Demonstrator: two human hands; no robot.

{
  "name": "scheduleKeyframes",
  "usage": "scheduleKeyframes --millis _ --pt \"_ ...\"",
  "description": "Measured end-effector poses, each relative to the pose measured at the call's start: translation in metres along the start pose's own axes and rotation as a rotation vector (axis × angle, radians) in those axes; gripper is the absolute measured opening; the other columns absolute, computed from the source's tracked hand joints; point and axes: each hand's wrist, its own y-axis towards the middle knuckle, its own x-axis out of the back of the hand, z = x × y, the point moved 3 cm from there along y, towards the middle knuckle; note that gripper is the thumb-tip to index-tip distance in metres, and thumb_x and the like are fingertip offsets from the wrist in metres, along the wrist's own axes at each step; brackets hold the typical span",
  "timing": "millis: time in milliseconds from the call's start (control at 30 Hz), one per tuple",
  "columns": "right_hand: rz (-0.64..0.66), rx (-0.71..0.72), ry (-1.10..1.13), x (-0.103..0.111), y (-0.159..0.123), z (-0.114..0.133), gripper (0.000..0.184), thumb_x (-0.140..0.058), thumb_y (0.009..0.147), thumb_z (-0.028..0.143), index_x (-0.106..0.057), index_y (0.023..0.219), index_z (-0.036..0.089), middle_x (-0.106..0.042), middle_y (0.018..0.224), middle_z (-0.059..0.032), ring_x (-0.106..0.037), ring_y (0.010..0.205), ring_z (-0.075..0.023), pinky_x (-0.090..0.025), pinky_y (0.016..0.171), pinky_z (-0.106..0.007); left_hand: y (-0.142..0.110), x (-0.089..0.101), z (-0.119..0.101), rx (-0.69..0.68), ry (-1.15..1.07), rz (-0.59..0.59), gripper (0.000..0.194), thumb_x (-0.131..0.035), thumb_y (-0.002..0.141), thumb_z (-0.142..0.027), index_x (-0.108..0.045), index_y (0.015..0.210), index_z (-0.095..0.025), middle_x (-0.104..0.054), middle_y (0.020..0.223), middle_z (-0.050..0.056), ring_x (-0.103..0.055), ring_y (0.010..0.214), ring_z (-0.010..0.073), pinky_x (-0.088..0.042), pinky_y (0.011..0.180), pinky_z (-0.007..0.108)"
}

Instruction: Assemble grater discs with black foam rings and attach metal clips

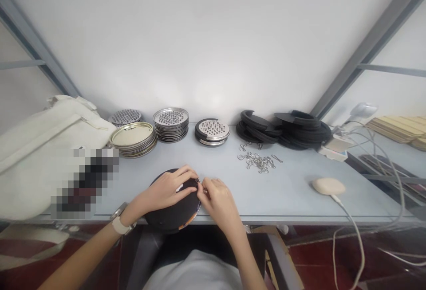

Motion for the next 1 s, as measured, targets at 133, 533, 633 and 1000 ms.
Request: scheduleKeyframes --millis 133,533,633,1000 --pt "0.008 -0.008 -0.004 0.0004 -0.0003 0.0002 0.027 -0.04 0.095 0.024 -0.031 0.07 0.022 -0.049 0.066 0.002 -0.044 0.064 -0.0145 -0.033 0.062 -0.026 0.0006 -0.0005 0.0023 0.01 0.015 -0.003 0.023 -0.037 0.097 -0.033 -0.05 0.114 -0.024 -0.055 0.112 0.003 -0.061 0.091 0.0159 -0.049 0.077 0.028" --pt "0.006 -0.035 -0.051 0.0015 0.0021 0.0002 0.026 -0.032 0.098 0.026 -0.038 0.073 0.022 -0.051 0.065 0.0004 -0.048 0.061 -0.015 -0.035 0.058 -0.026 0.0008 0.0005 0.0037 0.054 0.013 -0.077 0.015 -0.043 0.094 -0.035 -0.048 0.096 -0.021 -0.055 0.096 0.001 -0.059 0.083 0.0152 -0.047 0.07 0.028" --pt "0.003 -0.027 -0.056 0.0012 0.0029 0.0005 0.026 -0.031 0.098 0.025 -0.039 0.074 0.022 -0.053 0.066 -0.0002 -0.049 0.061 -0.0153 -0.035 0.058 -0.026 0.001 0.0005 0.0042 0.05 0.004 -0.084 0.014 -0.044 0.094 -0.034 -0.049 0.095 -0.02 -0.056 0.094 0.001 -0.058 0.082 0.0149 -0.045 0.069 0.028" --pt "0.057 0.001 -0.08 0.0006 0.0045 0.0027 0.024 -0.032 0.098 0.024 -0.042 0.077 0.021 -0.055 0.068 -0.0007 -0.05 0.063 -0.0159 -0.036 0.062 -0.027 -0.0001 0.0015 0.0021 0.028 -0.044 -0.043 0.012 -0.046 0.093 -0.032 -0.049 0.097 -0.021 -0.056 0.093 0.0 -0.058 0.081 0.0138 -0.044 0.071 0.027"
